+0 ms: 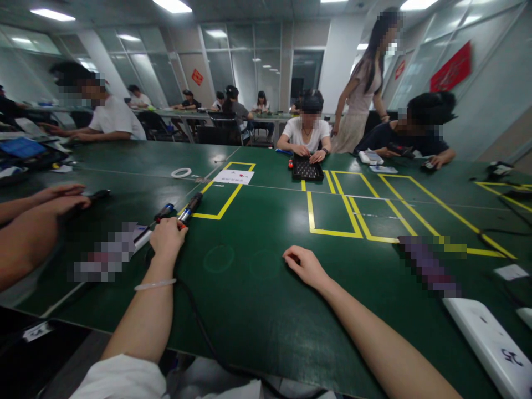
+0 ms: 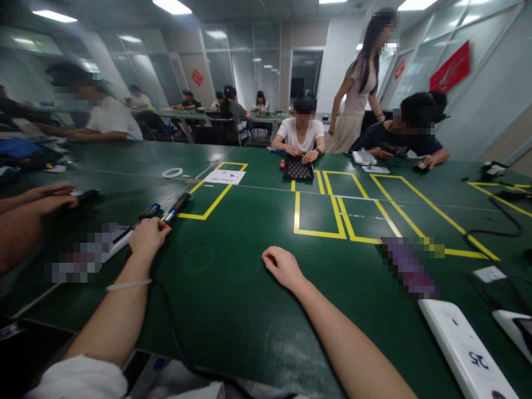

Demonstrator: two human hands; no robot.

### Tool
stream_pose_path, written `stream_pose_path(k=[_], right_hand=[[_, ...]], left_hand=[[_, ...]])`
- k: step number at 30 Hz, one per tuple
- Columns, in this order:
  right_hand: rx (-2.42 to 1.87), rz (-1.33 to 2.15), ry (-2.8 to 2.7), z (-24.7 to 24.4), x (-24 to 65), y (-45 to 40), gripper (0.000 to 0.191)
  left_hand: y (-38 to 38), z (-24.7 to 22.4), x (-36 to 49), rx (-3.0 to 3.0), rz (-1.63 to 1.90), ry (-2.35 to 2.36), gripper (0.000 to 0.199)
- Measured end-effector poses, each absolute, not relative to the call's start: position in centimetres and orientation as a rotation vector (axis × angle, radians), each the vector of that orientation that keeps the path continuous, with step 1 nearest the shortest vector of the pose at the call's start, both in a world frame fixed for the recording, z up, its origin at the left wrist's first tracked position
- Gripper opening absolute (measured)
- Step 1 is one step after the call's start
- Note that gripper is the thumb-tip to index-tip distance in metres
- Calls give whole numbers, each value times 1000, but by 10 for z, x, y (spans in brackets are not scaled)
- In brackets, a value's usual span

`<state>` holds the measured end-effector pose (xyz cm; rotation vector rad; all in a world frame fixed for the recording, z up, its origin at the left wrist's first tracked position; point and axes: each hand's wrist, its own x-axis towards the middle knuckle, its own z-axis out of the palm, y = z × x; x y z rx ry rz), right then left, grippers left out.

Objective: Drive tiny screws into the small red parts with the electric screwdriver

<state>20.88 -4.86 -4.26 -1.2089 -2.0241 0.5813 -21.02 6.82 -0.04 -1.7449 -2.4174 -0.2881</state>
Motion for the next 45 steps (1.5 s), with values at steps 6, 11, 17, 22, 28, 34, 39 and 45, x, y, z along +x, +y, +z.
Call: stream_pose_path(k=[6, 11, 17, 22, 28, 34, 39, 45], right_hand=[[-1212, 578, -2030, -43, 208, -48, 11], [-1206, 575, -2035, -42, 208, -48, 11], [-1217, 574, -2029, -44, 209, -48, 11], [-1223, 581, -2035, -44, 209, -48, 11], [-1225, 578, -2029, -41, 209, -49, 11], [-1230, 585, -2031, -41, 209, -49, 10], [-1229, 583, -2042, -44, 210, -47, 10], [-1238, 583, -2048, -43, 210, -48, 10]], left_hand=[[67, 2, -202, -1678, -259, -2433, 34], [65, -1, -193, -1648, -239, -2384, 35], [63, -3, -188, -1695, -270, -2279, 35], [64, -4, -189, -1680, -276, -2330, 32], [59, -3, -190, -1694, -317, -2368, 33], [59, -6, -195, -1697, -357, -2398, 32], [61, -9, -199, -1707, -339, -2284, 28], [63, -10, -201, -1660, -297, -2228, 31]])
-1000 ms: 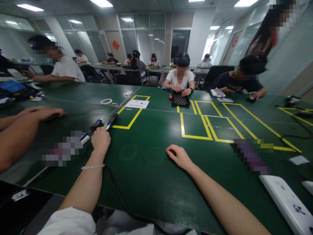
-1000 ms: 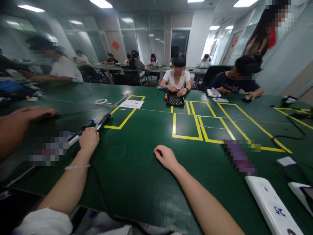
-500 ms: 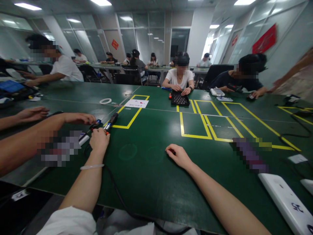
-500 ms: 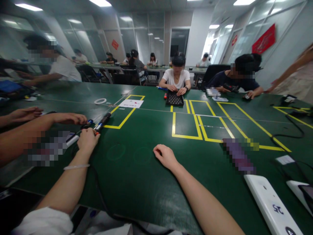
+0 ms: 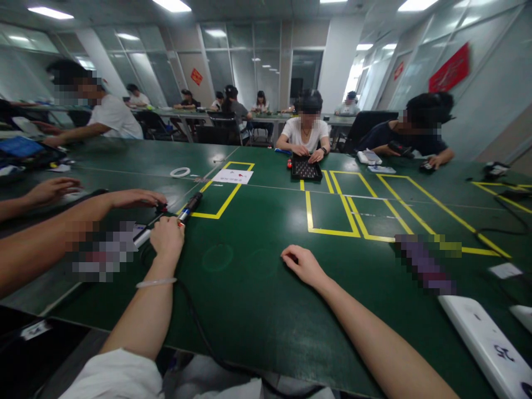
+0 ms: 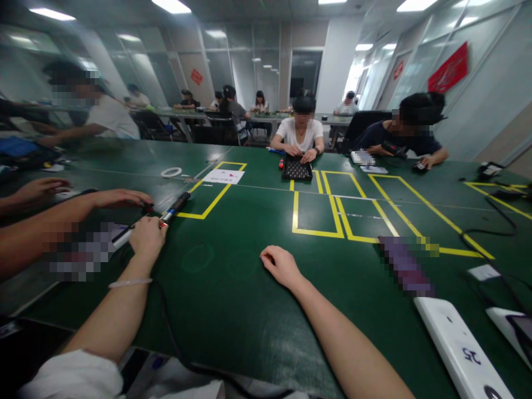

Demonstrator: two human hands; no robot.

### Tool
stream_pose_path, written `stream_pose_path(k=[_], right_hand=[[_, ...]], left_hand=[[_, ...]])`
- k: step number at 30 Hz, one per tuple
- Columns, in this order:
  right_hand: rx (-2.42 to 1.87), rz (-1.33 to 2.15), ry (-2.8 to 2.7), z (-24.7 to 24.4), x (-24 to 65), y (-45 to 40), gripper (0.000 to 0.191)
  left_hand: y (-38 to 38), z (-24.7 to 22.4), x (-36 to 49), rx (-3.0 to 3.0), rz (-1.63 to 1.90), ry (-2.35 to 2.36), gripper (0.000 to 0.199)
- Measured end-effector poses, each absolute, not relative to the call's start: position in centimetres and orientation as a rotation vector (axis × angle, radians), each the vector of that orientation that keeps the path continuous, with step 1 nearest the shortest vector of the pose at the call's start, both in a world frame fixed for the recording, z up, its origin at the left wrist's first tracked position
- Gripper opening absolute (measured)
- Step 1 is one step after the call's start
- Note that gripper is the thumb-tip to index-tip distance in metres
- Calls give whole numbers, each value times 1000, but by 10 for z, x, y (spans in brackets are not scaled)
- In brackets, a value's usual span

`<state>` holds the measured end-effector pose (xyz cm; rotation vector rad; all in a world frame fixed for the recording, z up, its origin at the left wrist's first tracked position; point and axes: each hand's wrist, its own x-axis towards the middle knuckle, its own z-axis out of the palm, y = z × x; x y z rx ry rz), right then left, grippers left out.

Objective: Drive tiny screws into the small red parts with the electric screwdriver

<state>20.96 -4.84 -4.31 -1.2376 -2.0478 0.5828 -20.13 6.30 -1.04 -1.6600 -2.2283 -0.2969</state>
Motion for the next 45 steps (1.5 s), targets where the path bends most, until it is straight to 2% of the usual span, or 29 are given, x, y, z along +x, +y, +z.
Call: stream_pose_path(k=[7, 12, 15, 21, 23, 28, 32, 37, 42, 45], right_hand=[[-1234, 580, -2046, -44, 210, -48, 10], [-1236, 585, -2043, -43, 209, -48, 10], [-1233, 630, -2006, -42, 209, -49, 10], [-1113, 798, -1957, -40, 208, -52, 33], [-1079, 801, -1976, -40, 208, -52, 28], [-1092, 796, -1951, -41, 208, -49, 13], [-1100, 831, -1930, -43, 209, -48, 14], [-1138, 844, -1882, -42, 208, -49, 18], [-1146, 830, -1885, -40, 208, -50, 17], [-1136, 866, -1852, -42, 209, -49, 20]], left_hand=[[65, -3, -187, -1715, -624, -2246, 37], [60, -3, -135, -2494, -931, -1977, 37], [43, 0, -88, -2942, -824, -1715, 40], [6, 6, -10, -3568, -597, -1523, 45], [2, 3, 2, -3692, -615, -1474, 47], [-1, -12, 9, -3770, -901, -1591, 48], [-1, -19, 7, -3796, -1070, -1728, 51], [4, -21, 7, -3728, -1112, -1959, 34], [3, -22, 8, -3748, -1124, -1949, 32], [0, -22, 9, -3696, -1248, -1965, 31]])
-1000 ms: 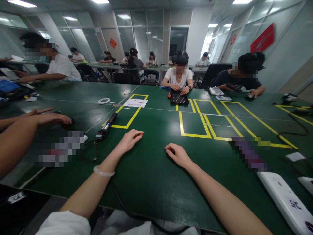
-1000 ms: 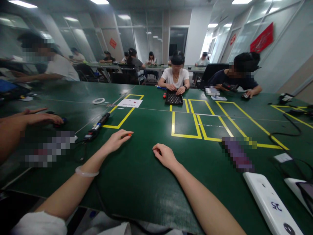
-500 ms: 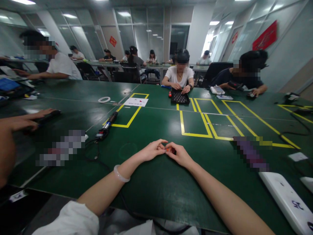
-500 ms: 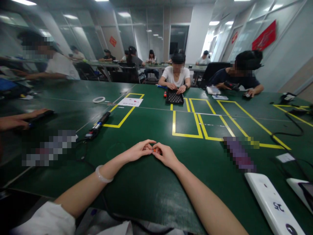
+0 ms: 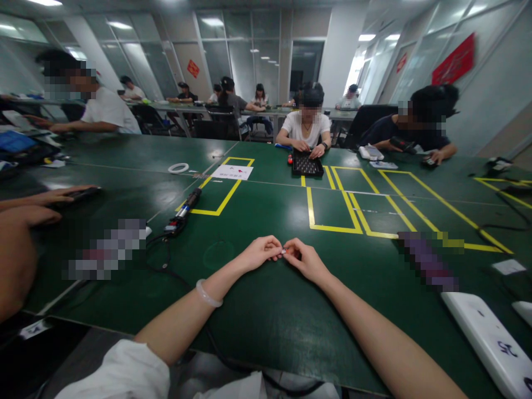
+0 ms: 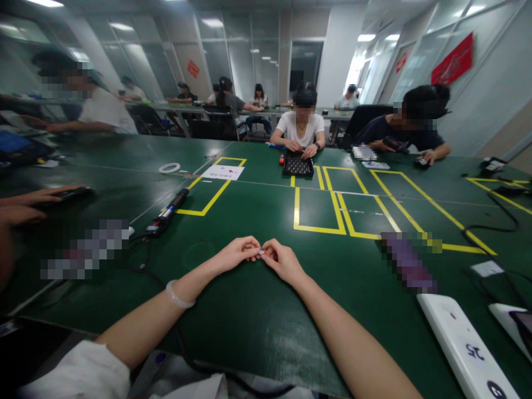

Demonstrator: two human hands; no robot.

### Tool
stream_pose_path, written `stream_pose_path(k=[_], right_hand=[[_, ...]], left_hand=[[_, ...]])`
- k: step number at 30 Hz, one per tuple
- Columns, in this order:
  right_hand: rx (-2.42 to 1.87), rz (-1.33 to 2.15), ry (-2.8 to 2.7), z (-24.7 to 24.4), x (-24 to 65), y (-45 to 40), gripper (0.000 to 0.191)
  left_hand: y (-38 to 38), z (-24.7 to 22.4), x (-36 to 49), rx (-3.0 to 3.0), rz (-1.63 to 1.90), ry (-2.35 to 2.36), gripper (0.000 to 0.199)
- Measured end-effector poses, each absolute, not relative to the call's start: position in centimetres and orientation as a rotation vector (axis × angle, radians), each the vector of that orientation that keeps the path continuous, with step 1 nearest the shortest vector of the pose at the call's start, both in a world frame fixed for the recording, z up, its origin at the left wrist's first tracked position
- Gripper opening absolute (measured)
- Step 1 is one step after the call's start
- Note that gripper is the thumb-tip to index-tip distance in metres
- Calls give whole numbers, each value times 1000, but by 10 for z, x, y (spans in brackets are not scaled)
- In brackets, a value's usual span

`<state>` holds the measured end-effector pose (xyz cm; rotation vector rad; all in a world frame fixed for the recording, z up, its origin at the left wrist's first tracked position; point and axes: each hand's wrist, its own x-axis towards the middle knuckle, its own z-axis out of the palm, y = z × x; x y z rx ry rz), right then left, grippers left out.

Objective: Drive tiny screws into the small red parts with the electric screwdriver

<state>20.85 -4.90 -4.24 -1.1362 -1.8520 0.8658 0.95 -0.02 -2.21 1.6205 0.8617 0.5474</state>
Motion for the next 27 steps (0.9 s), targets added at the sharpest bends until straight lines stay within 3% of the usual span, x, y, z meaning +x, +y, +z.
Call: stream_pose_path(k=[27], right_hand=[[-1156, 794, -1834, -44, 209, -46, 16]], left_hand=[[-4, -20, 9, 1986, 660, 839, 23]])
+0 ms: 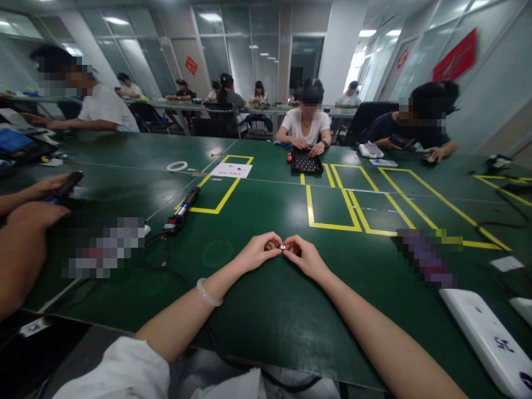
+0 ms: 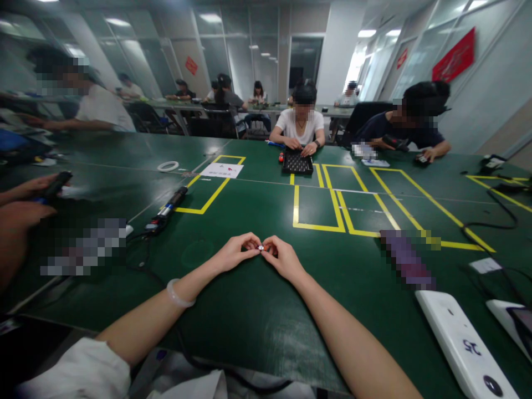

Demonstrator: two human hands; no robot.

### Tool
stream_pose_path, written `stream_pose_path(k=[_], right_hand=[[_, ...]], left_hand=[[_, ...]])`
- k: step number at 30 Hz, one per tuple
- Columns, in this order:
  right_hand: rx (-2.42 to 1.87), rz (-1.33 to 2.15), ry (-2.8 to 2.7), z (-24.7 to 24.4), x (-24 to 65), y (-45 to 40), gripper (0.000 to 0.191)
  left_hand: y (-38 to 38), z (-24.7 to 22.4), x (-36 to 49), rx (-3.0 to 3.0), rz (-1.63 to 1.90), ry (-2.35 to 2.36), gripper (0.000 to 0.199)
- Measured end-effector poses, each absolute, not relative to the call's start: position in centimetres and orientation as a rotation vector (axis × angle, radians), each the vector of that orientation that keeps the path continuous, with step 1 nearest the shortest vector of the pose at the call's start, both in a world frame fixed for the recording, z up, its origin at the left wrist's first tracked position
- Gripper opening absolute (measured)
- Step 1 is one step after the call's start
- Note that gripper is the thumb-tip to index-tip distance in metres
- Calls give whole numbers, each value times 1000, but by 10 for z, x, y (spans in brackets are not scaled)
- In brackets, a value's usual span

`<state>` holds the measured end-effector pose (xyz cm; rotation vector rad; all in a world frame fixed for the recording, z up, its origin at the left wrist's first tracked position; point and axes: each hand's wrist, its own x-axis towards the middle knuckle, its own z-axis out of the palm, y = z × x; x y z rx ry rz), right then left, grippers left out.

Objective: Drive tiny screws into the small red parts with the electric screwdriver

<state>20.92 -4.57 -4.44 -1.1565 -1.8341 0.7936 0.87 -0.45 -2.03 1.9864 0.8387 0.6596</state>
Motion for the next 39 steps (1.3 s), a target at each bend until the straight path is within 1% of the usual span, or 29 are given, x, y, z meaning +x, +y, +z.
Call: stream_pose_path(k=[5, 8, 10, 13, 16, 18, 20, 24, 33, 39], right_hand=[[-1158, 793, -1829, -42, 209, -47, 13], [-1164, 810, -1818, -42, 209, -47, 14], [-1169, 823, -1814, -43, 209, -47, 14], [-1170, 834, -1811, -44, 209, -47, 14], [-1167, 833, -1818, -45, 209, -46, 15], [-1163, 837, -1822, -45, 209, -46, 15], [-1161, 843, -1821, -44, 209, -46, 14], [-1156, 847, -1822, -43, 209, -47, 14], [-1154, 852, -1832, -44, 208, -46, 15], [-1149, 747, -1840, -45, 209, -45, 13]], left_hand=[[7, -9, -5, 2122, 578, 831, 26], [28, 1, -33, 2281, 645, 1034, 31], [45, 4, -62, 2372, 715, 1317, 33], [68, 0, -112, 2361, 708, 1977, 40], [79, -7, -159, 2090, 600, 2508, 54], [82, -10, -181, 1858, 507, 2667, 60], [84, -12, -194, 1694, 420, 2694, 62], [86, -9, -198, 1630, 346, 2638, 57], [75, -1, -175, 1831, 262, 2618, 56], [64, 4, -134, 2034, 199, 2475, 51]])
